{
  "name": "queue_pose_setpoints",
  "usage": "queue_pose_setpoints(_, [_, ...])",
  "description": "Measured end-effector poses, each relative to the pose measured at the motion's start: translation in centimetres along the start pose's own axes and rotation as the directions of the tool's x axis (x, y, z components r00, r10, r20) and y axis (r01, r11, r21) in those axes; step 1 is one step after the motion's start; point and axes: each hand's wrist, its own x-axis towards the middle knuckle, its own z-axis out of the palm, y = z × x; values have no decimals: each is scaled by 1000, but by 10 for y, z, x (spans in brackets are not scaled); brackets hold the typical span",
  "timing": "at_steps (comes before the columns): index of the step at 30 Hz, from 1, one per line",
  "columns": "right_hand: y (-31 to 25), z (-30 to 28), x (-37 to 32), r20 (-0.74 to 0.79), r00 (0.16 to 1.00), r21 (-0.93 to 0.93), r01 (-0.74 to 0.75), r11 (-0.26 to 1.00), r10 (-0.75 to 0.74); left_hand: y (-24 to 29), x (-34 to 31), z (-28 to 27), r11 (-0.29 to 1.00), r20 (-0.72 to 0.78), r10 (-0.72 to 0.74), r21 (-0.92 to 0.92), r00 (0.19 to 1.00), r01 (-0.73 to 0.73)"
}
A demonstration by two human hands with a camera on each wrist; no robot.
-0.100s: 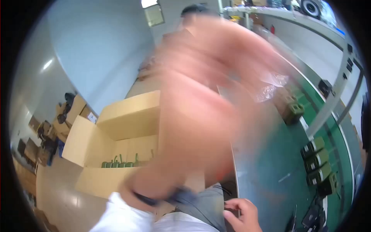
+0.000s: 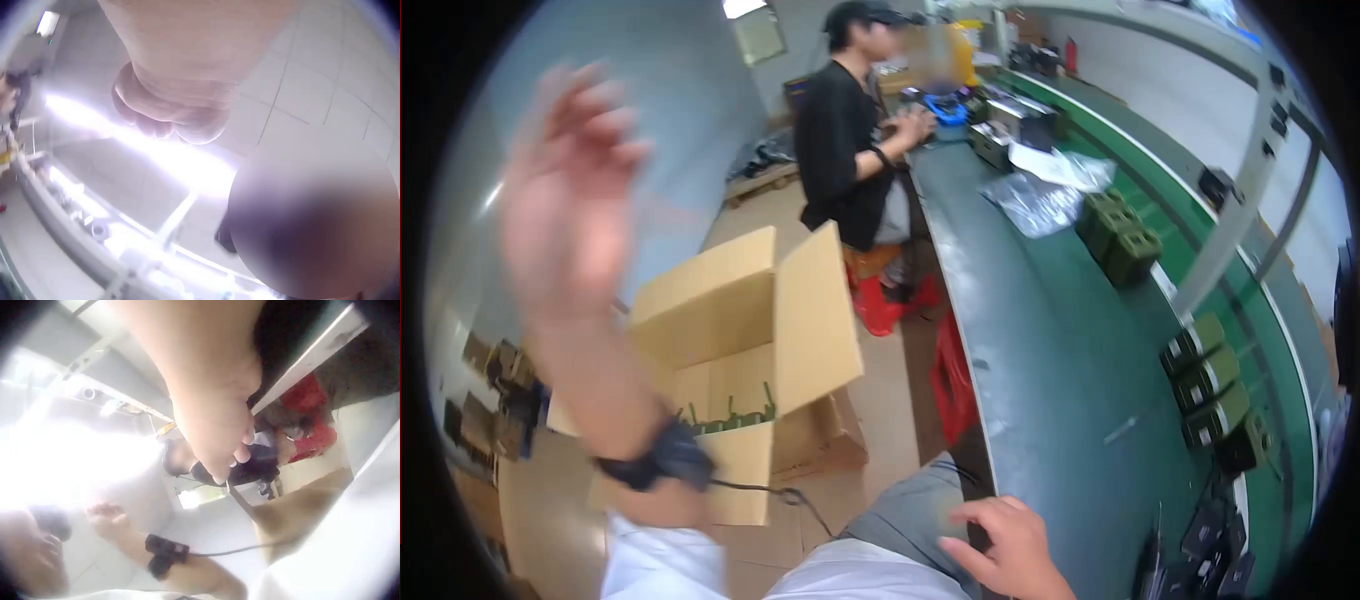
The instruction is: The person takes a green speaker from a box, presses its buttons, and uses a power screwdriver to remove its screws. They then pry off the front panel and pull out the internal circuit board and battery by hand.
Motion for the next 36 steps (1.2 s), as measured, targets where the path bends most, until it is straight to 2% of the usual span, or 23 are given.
queue_pose_setpoints(1, [0,-4,3,18,998,-81,67,994,-66,23,-2,-50,990,18,-84,-113,996,86])
queue_pose_setpoints(2, [1,-5,7,42,991,-159,134,978,-128,42,-11,-110,990,-56,-106,-99,993,100])
queue_pose_setpoints(3, [2,20,16,-14,994,-50,112,992,-112,91,24,-156,995,-134,-83,42,987,90])
queue_pose_setpoints(5, [10,20,18,-110,979,-9,174,985,-174,86,13,-183,959,-595,109,274,796,73])
queue_pose_setpoints(7, [9,23,13,-125,985,58,128,990,-120,44,-4,-229,640,-636,212,664,742,387])
queue_pose_setpoints(8, [9,21,16,-139,983,103,137,985,-122,17,-20,-248,403,-578,125,772,806,491])
queue_pose_setpoints(10, [6,22,13,-146,984,121,122,985,-104,-60,-63,-255,-56,-446,-95,895,890,443])
queue_pose_setpoints(11, [6,24,12,-168,982,165,110,980,-82,-109,-100,-284,21,-384,-312,912,869,411])
queue_pose_setpoints(12, [5,24,12,-189,980,208,101,973,-61,-121,-115,-210,-225,-405,-657,911,636,346])
queue_pose_setpoints(13, [6,26,11,-200,978,206,96,974,-54,-159,-154,-249,-64,-243,-850,928,467,366])
queue_pose_setpoints(14, [7,29,11,-238,971,292,89,952,-18,-171,-164,-213,-270,-334,-927,911,172,312])
queue_pose_setpoints(15, [8,31,13,-281,959,373,91,923,19,-200,-184,-226,-358,-359,-933,921,-26,154])
queue_pose_setpoints(16, [9,29,15,-305,952,371,92,924,27,-217,-208,-217,-371,-373,-926,870,-60,324])
queue_pose_setpoints(18, [6,27,13,-300,950,416,45,908,90,-251,-265,-250,-201,-220,-975,935,33,292])
queue_pose_setpoints(19, [8,27,13,-309,946,423,39,906,104,-250,-274,-254,-197,-213,-977,940,27,278])
queue_pose_setpoints(21, [9,28,12,-248,969,250,78,965,-14,-247,-280,-258,-363,-299,-932,765,-205,532])
queue_pose_setpoints(22, [7,29,11,-258,966,259,69,964,1,-247,-278,-257,-364,-297,-931,775,-211,516])
queue_pose_setpoints(24, [5,30,12,-144,986,29,83,996,-78,-250,-274,-254,-317,-335,-937,692,-100,648])
queue_pose_setpoints(25, [6,30,12,-154,986,30,76,997,-71,-254,-276,-262,-313,-329,-939,701,-99,641])
queue_pose_setpoints(27, [8,33,11,-128,987,23,103,994,-100,-261,-282,-279,-149,-188,-982,824,16,546])
queue_pose_setpoints(32, [6,31,14,-175,978,14,121,993,-117,-237,-239,-194,-252,-269,-962,781,-57,572])
queue_pose_setpoints(34, [3,30,14,-169,980,38,115,993,-107,-240,-242,-200,-291,-305,-949,762,-75,578])
queue_pose_setpoints(36, [3,30,14,-172,980,43,112,993,-103,-247,-254,-220,-140,-191,-982,689,-9,711])
